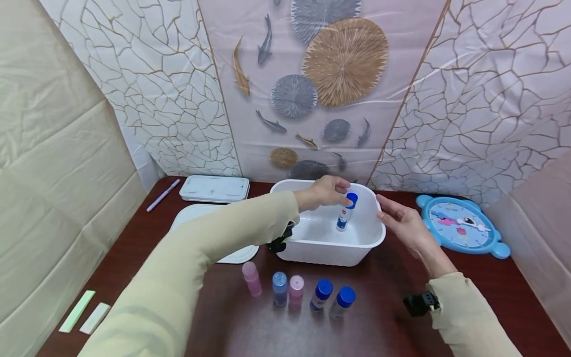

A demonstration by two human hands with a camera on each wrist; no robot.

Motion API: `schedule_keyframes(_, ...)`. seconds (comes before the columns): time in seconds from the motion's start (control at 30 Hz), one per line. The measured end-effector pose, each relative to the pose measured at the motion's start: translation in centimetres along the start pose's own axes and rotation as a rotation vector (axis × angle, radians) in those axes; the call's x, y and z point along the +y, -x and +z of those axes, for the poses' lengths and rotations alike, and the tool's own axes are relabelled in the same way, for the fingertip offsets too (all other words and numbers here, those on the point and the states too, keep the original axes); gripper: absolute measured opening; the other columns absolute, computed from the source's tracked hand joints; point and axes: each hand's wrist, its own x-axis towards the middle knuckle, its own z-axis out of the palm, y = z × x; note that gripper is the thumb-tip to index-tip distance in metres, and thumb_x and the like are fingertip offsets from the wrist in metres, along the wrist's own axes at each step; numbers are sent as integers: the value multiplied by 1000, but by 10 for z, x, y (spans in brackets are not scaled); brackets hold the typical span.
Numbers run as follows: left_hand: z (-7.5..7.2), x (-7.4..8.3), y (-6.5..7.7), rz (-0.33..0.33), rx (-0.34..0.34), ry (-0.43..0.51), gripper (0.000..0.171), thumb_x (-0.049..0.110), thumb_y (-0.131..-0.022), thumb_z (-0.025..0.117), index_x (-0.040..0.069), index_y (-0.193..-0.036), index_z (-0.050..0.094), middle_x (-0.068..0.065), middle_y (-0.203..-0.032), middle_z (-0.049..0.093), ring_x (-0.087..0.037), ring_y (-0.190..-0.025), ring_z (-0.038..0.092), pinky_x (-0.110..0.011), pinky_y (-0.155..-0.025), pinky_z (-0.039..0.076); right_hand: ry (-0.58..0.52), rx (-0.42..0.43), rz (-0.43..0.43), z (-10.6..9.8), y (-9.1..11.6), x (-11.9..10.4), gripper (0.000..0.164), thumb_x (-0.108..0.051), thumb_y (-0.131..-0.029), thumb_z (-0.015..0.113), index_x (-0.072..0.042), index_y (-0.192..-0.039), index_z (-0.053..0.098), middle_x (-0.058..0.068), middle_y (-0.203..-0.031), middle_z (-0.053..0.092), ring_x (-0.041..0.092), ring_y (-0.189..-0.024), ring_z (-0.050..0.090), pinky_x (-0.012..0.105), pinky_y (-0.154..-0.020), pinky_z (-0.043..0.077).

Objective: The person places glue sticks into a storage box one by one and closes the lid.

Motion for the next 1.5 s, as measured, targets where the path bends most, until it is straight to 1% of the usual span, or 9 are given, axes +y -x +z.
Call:
schedule_keyframes(0.13, -27, 4, 30, 29, -149, 114, 43, 10, -87, 68, 6, -128, 56, -10, -122, 61, -18, -109, 60, -26, -88, 52, -8, -7, -3, 2, 0, 0, 59, -24, -98, 50, -7, -149, 23, 20, -150, 29, 41, -131, 38, 31, -92, 42)
schedule_keyframes(0.23, -54, -3, 61, 82, -292, 191, 40, 8, -89, 64, 3, -128, 55, -12, -123, 61, -15, -107, 60, -27, -89, 51, -13, -15, -8, 3, 0, 1, 59, -24, -98, 50, -7, -149, 23, 21, -150, 29, 40, -131, 38, 28, -91, 44)
schedule_keyframes(0.4, -96, -37, 111, 164, -428, 205, 36, 2, -89, 61, -4, -124, 54, -17, -117, 63, -17, -103, 62, -34, -92, 50, -15, -11, -24, 3, -1, 2, 60, -26, -98, 50, -6, -148, 23, 22, -150, 29, 41, -130, 38, 20, -87, 47)
schedule_keyframes(0.53, -114, -74, 136, 201, -481, 174, 37, 3, -87, 64, -7, -122, 54, -14, -113, 64, -24, -106, 61, -35, -92, 50, -8, -6, -28, 0, -1, 5, 61, -28, -98, 49, -5, -148, 22, 23, -150, 28, 42, -131, 36, 12, -83, 47)
schedule_keyframes(0.7, -115, -113, 153, 225, -523, 198, 41, 7, -85, 68, -8, -121, 54, -11, -116, 64, -25, -111, 59, -31, -93, 49, 14, -7, -17, -3, 0, 5, 62, -29, -99, 48, -7, -149, 20, 22, -151, 26, 42, -132, 34, 10, -84, 46)
schedule_keyframes(0.97, -104, -149, 163, 247, -554, 282, 50, 13, -82, 73, -13, -120, 52, -8, -116, 63, -18, -107, 58, -30, -92, 49, 25, -16, 2, 1, -2, 2, 62, -28, -99, 48, -8, -149, 19, 21, -152, 25, 41, -133, 33, 15, -86, 46)
schedule_keyframes(1.07, -98, -156, 161, 252, -579, 295, 49, 9, -82, 72, -14, -119, 51, 0, -111, 63, -13, -101, 58, -26, -89, 50, 17, -15, 2, 1, -1, 2, 62, -29, -99, 48, -8, -149, 19, 22, -152, 25, 42, -133, 33, 14, -85, 46)
schedule_keyframes(1.27, -87, -163, 160, 219, -607, 310, 45, 1, -81, 70, -14, -119, 50, 2, -107, 62, -8, -89, 59, -21, -79, 51, 25, -3, -5, 1, 1, 3, 63, -30, -98, 48, -6, -149, 20, 23, -151, 26, 42, -132, 34, 12, -84, 47)
schedule_keyframes(1.5, -84, -170, 157, 261, -555, 235, 37, -1, -80, 70, -11, -114, 57, 0, -96, 64, -4, -74, 55, -17, -68, 48, 28, -15, 4, 1, 0, 2, 62, -30, -99, 48, -7, -149, 20, 21, -151, 26, 41, -133, 34, 22, -89, 45)
